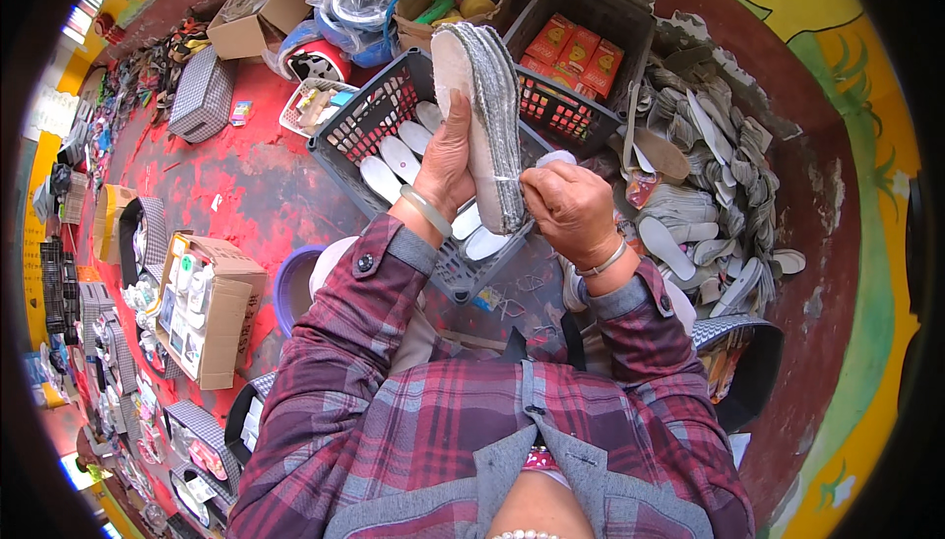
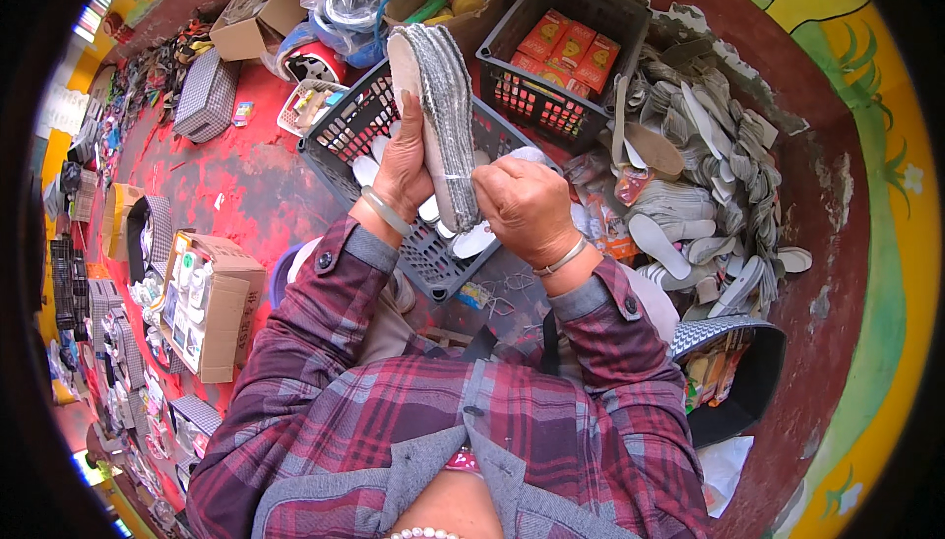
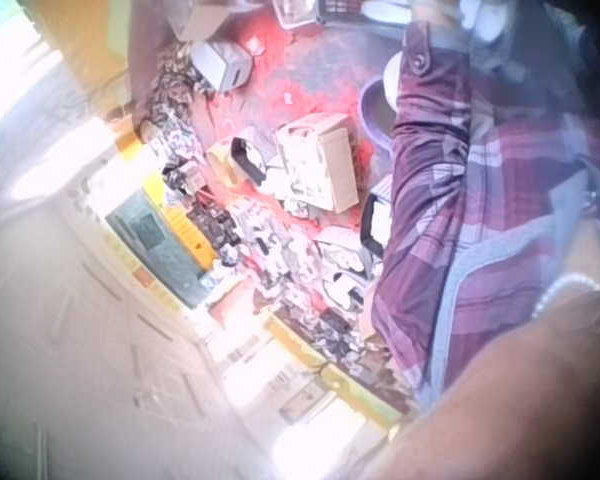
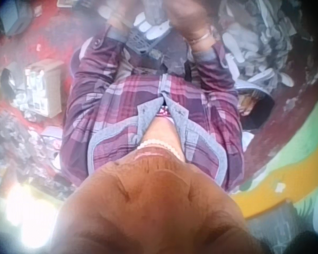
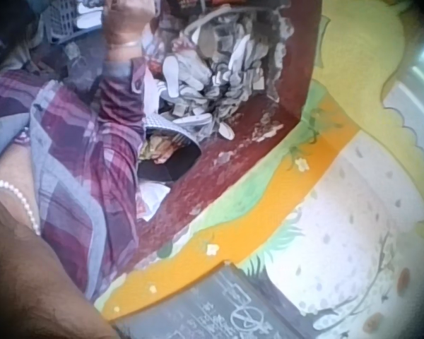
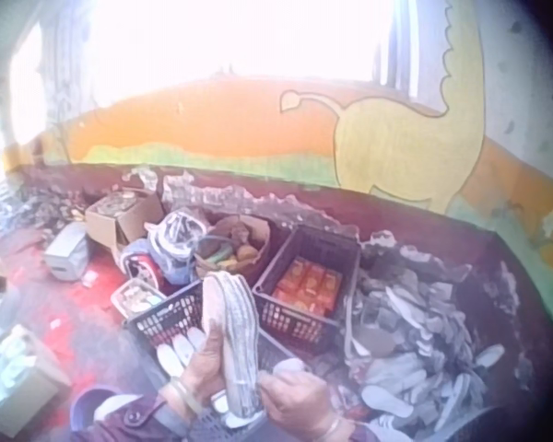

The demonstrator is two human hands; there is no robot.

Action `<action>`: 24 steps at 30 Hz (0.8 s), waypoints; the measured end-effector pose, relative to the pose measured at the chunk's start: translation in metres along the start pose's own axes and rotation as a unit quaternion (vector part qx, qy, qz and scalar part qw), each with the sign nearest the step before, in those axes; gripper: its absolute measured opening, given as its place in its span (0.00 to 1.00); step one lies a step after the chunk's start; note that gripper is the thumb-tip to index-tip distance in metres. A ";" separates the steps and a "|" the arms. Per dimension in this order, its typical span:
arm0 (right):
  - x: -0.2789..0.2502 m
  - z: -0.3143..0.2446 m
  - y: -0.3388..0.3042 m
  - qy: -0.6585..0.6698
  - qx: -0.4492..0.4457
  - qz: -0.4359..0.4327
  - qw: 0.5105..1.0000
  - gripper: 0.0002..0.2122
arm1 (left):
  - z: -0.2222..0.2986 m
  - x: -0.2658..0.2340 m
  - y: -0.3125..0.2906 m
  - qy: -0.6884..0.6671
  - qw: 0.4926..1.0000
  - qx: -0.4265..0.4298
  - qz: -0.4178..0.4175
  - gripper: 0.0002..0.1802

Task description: The person picks up shoe insoles from a crate, wipes them with a cloth, and organizes them within a crate and the surrounding workspace.

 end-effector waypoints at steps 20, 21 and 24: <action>0.022 0.006 -0.004 -0.025 -0.050 -0.079 0.995 0.02 | 0.016 -0.011 -0.008 0.202 0.967 0.113 0.104 0.29; 0.024 0.006 -0.005 -0.020 -0.047 -0.071 0.996 0.02 | 0.019 -0.005 -0.009 0.206 0.963 0.140 0.100 0.29; 0.024 0.013 -0.005 0.012 0.002 -0.083 0.997 0.02 | 0.018 -0.006 -0.009 0.217 0.962 0.135 0.096 0.28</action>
Point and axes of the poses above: each hand's wrist, its own y-axis towards the middle knuckle, its own x-axis out of the palm, z = x × y, the point moved 8 cm from there along y, towards the middle knuckle, and after that the axes turned 7 degrees about -z, right-handed, at the moved point
